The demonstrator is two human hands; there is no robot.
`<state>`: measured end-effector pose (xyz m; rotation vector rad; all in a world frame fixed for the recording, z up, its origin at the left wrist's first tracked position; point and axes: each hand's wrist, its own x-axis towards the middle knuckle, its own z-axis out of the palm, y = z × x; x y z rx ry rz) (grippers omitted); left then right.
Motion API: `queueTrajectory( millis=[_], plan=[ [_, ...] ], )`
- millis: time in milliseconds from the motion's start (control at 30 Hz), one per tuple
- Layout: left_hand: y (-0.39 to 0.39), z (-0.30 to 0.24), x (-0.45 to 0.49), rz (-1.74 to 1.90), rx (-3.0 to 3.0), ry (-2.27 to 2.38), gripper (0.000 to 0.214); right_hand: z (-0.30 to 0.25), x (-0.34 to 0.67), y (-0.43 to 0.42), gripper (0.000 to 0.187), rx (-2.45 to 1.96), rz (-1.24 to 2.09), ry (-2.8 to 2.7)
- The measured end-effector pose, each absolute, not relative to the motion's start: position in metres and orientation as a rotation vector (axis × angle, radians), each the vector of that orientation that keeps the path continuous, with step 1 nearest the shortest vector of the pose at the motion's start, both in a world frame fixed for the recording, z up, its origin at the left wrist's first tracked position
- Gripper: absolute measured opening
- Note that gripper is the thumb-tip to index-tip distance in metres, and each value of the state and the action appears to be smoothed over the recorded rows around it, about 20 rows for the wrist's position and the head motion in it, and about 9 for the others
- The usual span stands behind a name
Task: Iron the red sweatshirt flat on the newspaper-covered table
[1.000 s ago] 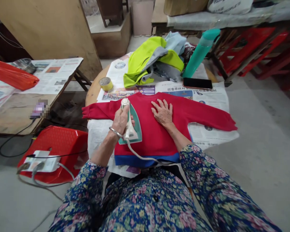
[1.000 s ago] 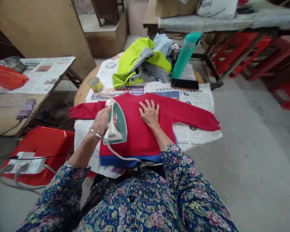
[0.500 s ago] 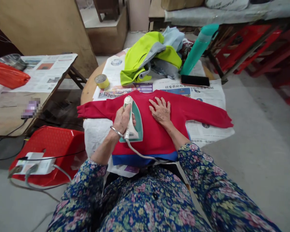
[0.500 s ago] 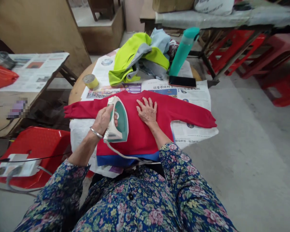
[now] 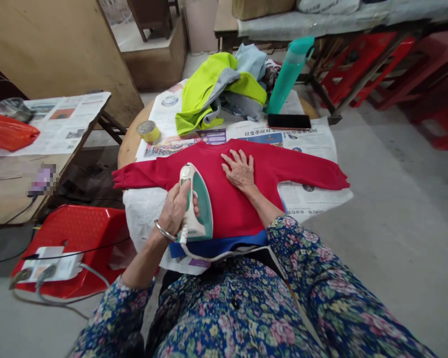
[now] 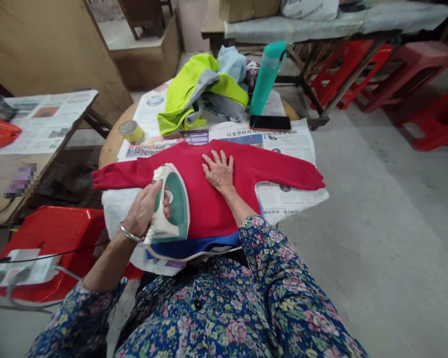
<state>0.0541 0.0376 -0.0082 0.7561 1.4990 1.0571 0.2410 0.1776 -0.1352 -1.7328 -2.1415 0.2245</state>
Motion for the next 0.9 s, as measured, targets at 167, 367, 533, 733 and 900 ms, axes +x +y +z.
queueTrajectory(
  millis=[167, 367, 533, 733, 900],
  plan=[
    [0.036, -0.013, 0.072, 0.953, 0.850, 1.412, 0.045, -0.138, 0.242, 0.177, 0.052, -1.706, 0.206, -2.130],
    [0.095, -0.010, 0.083, 0.979, 0.861, 1.435, 0.035, -0.134, 0.242, 0.175, 0.055, -1.738, 0.216, -2.142],
    [0.135, -0.007, 0.073, 1.100, 0.754, 1.532, 0.027, -0.132, 0.241, 0.174, 0.057, -1.754, 0.220, -2.146],
    [0.126, -0.009, 0.041, 1.235, 0.631, 1.625, 0.030, -0.135, 0.240, 0.177, 0.055, -1.710, 0.230, -2.114],
    [0.075, -0.005, 0.037, 1.087, 0.720, 1.610, 0.032, -0.135, 0.240, 0.177, 0.056, -1.712, 0.258, -2.110]
  ],
)
